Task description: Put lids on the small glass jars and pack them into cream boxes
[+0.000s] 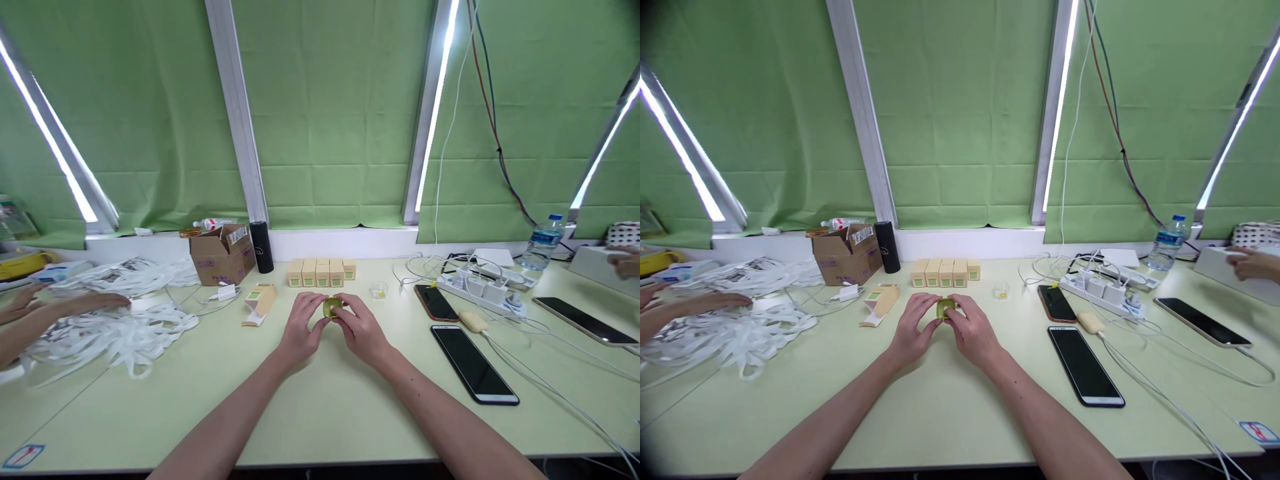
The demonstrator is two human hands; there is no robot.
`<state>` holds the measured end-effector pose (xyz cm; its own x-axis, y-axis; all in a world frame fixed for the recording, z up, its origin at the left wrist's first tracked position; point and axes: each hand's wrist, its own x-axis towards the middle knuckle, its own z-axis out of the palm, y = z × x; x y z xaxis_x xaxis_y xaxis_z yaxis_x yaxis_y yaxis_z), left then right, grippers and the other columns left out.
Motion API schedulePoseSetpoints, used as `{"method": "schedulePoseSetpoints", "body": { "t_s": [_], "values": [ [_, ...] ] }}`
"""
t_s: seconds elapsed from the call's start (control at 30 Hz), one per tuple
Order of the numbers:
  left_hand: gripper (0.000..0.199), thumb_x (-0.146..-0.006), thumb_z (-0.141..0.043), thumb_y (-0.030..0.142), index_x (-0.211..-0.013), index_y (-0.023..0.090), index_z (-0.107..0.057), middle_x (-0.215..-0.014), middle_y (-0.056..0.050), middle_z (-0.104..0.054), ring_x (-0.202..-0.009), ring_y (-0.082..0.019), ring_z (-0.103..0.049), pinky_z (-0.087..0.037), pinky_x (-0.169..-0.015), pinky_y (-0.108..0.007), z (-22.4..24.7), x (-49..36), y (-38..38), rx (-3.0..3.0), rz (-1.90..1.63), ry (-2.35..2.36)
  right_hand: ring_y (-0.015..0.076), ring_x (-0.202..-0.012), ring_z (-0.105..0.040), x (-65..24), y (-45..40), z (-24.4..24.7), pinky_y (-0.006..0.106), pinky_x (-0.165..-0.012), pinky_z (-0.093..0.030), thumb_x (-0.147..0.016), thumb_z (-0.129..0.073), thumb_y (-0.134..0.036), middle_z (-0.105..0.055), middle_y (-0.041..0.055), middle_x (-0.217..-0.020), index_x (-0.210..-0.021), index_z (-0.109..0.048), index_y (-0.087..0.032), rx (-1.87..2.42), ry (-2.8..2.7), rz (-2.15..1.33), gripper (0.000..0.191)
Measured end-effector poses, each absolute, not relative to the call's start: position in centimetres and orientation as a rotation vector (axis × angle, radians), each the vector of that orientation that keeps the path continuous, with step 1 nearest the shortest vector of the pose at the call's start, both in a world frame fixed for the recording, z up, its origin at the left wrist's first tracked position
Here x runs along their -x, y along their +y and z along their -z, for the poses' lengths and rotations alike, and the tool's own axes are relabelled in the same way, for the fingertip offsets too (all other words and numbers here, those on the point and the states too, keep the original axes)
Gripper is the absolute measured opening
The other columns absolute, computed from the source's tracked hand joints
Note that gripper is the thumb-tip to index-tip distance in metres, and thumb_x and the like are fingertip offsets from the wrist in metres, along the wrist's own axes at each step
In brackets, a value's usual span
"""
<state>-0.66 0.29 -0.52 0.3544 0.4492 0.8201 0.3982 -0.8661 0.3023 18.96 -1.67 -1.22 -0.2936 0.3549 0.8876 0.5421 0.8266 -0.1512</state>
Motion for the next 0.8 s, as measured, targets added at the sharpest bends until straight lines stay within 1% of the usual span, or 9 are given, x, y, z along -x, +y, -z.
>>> {"method": "schedulePoseSetpoints", "body": {
  "t_s": [0.2, 0.33, 0.5, 0.63, 0.7, 0.8],
  "values": [
    [0.040, -0.098, -0.059, 0.022, -0.139, 0.026, -0.058, -0.125, -0.013, -0.067, -0.119, -0.031, -0.058, -0.053, -0.100, -0.056, 0.45, 0.65, 0.21, -2.566, -1.572, 0.821, 0.0282, -0.116, -0.062, -18.81, -1.64, 1.17, 0.048, -0.088, -0.063, -0.101, -0.047, -0.010, -0.061, 0.0155, -0.129, -0.121, -0.065, -0.025, 0.674, -1.923, 0.222, 0.030],
    [0.042, -0.099, -0.058, 0.021, -0.140, 0.026, -0.057, -0.125, -0.013, -0.067, -0.120, -0.030, -0.058, -0.053, -0.101, -0.055, 0.39, 0.70, 0.18, -2.580, -1.573, 0.803, 0.0283, -0.118, -0.064, -18.89, -1.64, 1.33, 0.050, -0.091, -0.062, -0.101, -0.049, -0.012, -0.063, 0.0152, -0.129, -0.124, -0.063, -0.026, 0.687, -1.903, 0.177, 0.030],
    [0.045, -0.098, -0.060, 0.020, -0.142, 0.028, -0.056, -0.127, -0.012, -0.066, -0.121, -0.029, -0.057, -0.052, -0.103, -0.053, 0.38, 0.64, 0.16, -2.560, -1.589, 0.790, 0.0280, -0.124, -0.063, -18.93, -1.58, 1.63, 0.052, -0.101, -0.059, -0.101, -0.053, -0.015, -0.066, 0.0138, -0.130, -0.137, -0.053, -0.026, 0.696, -1.852, 0.110, 0.038],
    [0.044, -0.098, -0.062, 0.022, -0.141, 0.027, -0.056, -0.125, -0.011, -0.067, -0.120, -0.028, -0.058, -0.052, -0.102, -0.051, 0.26, 0.50, 0.00, -2.492, -1.584, 0.818, 0.0290, -0.130, -0.061, -18.93, -1.74, 1.57, 0.053, -0.103, -0.058, -0.100, -0.055, -0.017, -0.063, 0.0154, -0.137, -0.144, -0.046, -0.026, 0.679, -1.819, 0.070, 0.046],
    [0.040, -0.098, -0.062, 0.025, -0.138, 0.027, -0.057, -0.124, -0.011, -0.068, -0.117, -0.027, -0.060, -0.054, -0.099, -0.047, 0.15, 0.41, -0.08, -2.432, -1.584, 0.841, 0.0305, -0.135, -0.057, -18.98, -1.90, 1.48, 0.052, -0.101, -0.059, -0.099, -0.056, -0.018, -0.060, 0.0169, -0.141, -0.146, -0.043, -0.025, 0.682, -1.814, 0.033, 0.050],
    [0.027, -0.098, -0.061, 0.031, -0.125, 0.025, -0.064, -0.117, -0.010, -0.070, -0.109, -0.025, -0.064, -0.056, -0.092, -0.042, 0.02, 0.32, -0.05, -2.301, -1.579, 0.896, 0.0311, -0.139, -0.053, -19.06, -2.09, 1.37, 0.049, -0.096, -0.062, -0.097, -0.056, -0.016, -0.057, 0.0174, -0.145, -0.149, -0.039, -0.025, 0.667, -1.830, -0.011, 0.055]
  ]
}}
